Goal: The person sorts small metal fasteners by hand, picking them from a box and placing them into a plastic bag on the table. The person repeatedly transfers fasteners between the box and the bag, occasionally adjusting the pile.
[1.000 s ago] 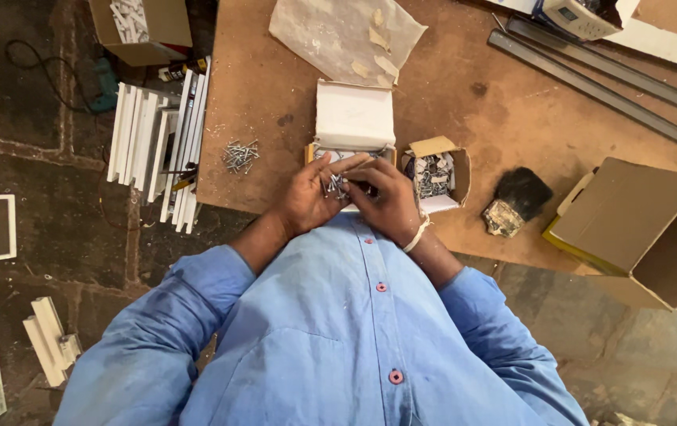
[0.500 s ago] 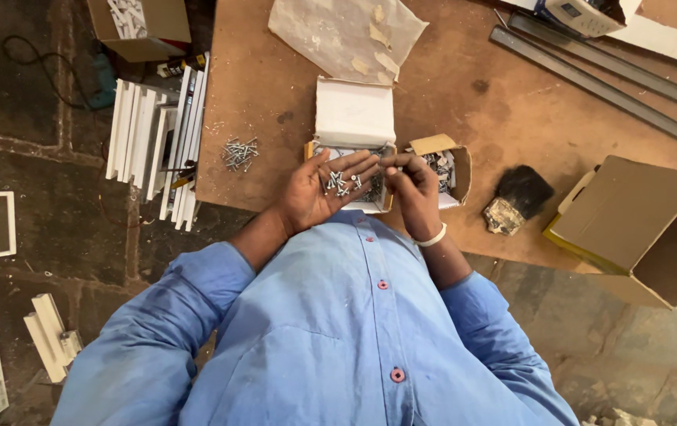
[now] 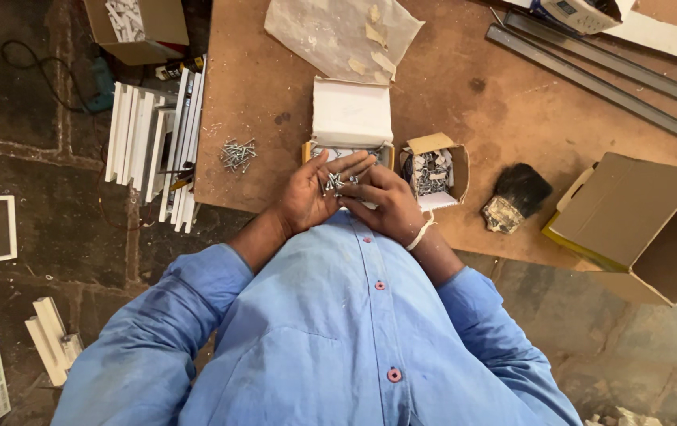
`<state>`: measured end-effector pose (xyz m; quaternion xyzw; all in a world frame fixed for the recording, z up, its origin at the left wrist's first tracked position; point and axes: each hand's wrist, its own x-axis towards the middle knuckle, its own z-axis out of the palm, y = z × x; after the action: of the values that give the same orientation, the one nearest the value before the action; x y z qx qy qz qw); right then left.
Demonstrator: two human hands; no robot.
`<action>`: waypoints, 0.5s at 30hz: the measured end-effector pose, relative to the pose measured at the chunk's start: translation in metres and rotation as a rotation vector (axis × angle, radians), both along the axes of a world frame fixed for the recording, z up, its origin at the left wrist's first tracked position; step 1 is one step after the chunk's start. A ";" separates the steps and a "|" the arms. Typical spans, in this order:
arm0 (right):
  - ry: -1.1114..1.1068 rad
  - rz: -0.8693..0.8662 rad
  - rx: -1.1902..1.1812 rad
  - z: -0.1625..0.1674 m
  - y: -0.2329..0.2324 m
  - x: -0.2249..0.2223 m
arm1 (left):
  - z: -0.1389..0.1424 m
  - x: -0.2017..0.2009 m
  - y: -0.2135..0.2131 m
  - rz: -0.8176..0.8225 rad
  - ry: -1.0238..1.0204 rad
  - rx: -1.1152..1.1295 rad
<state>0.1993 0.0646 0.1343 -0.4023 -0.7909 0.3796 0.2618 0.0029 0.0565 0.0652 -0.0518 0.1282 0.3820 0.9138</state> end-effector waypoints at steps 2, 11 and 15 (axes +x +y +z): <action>0.099 0.001 -0.032 -0.010 -0.003 0.003 | -0.001 0.000 0.000 0.004 -0.034 -0.001; 1.051 -0.414 -0.956 -0.045 -0.009 0.030 | -0.003 0.005 0.000 0.020 -0.004 -0.037; 0.320 -0.276 -0.493 -0.024 -0.009 0.022 | -0.001 0.004 0.001 0.002 0.030 -0.046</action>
<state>0.2210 0.0555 0.1107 -0.4923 -0.5620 0.5789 0.3265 0.0068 0.0579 0.0641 -0.0674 0.1507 0.3806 0.9099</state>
